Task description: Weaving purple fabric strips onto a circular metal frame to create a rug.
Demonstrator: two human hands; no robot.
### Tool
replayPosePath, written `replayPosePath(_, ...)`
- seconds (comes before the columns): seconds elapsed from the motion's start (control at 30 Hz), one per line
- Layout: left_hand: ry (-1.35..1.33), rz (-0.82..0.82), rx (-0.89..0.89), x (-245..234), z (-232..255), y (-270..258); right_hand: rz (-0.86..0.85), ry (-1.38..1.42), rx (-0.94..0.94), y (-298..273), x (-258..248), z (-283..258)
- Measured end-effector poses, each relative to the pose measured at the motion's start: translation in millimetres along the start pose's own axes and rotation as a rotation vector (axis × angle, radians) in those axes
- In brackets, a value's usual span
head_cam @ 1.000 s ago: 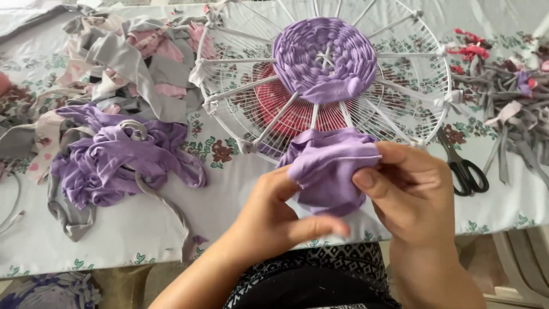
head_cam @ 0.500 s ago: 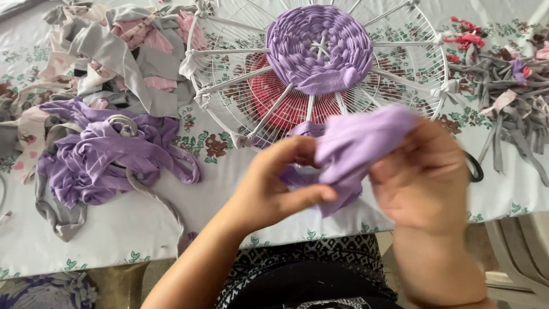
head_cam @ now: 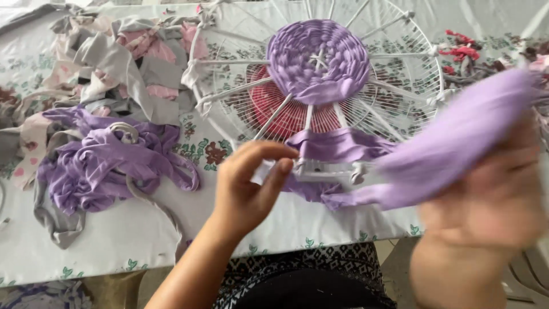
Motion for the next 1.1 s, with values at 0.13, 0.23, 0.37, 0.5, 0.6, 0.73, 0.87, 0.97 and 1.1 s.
replayPosePath(0.13, -0.089, -0.150, 0.011, 7.2, 38.7, 12.7, -0.157, 0.160, 0.225, -18.1, 87.1, 36.3)
replayPosePath(0.23, -0.114, -0.141, -0.030, 14.6, 44.4, 8.6, -0.065, 0.118, 0.242, -25.4, 69.5, 50.8)
replayPosePath(0.37, -0.136, 0.011, -0.162, 11.9, 31.3, -3.8, 0.037, 0.086, 0.232, -33.0, 51.5, 67.4)
replayPosePath(0.5, -0.135, -0.007, -0.151, 13.2, 29.4, -11.4, 0.068, 0.013, 0.203, -36.6, 40.8, 72.9)
replayPosePath(0.6, -0.356, -0.033, -0.365, 15.2, 11.2, -22.7, 0.095, -0.139, 0.117, -37.9, 33.0, 69.8)
replayPosePath(0.73, -0.556, -0.143, -0.604, 25.0, -2.0, -32.8, 0.054, -0.280, 0.185, -42.7, 32.8, 68.8)
replayPosePath(0.87, -0.628, -0.096, -0.705, 24.6, -8.0, -36.4, -0.008, -0.453, 0.192, -42.8, 40.5, 68.7)
replayPosePath(0.97, -0.746, -0.095, -0.784, 24.8, -9.5, -34.4, -0.001, -0.418, 0.217, -44.3, 38.9, 69.9)
replayPosePath(1.1, -0.814, -0.113, -0.770, 21.7, -3.1, -31.7, 0.015, -0.450, 0.211, -41.8, 40.3, 66.6)
Point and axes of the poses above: each hand's wrist, its own y-axis towards the middle knuckle, its own x-axis out of the palm, z = x × y, the point moved 7 cm from there along y, towards the middle knuckle, and after that the axes turned 14 degrees about z, right-handed, at the moved point
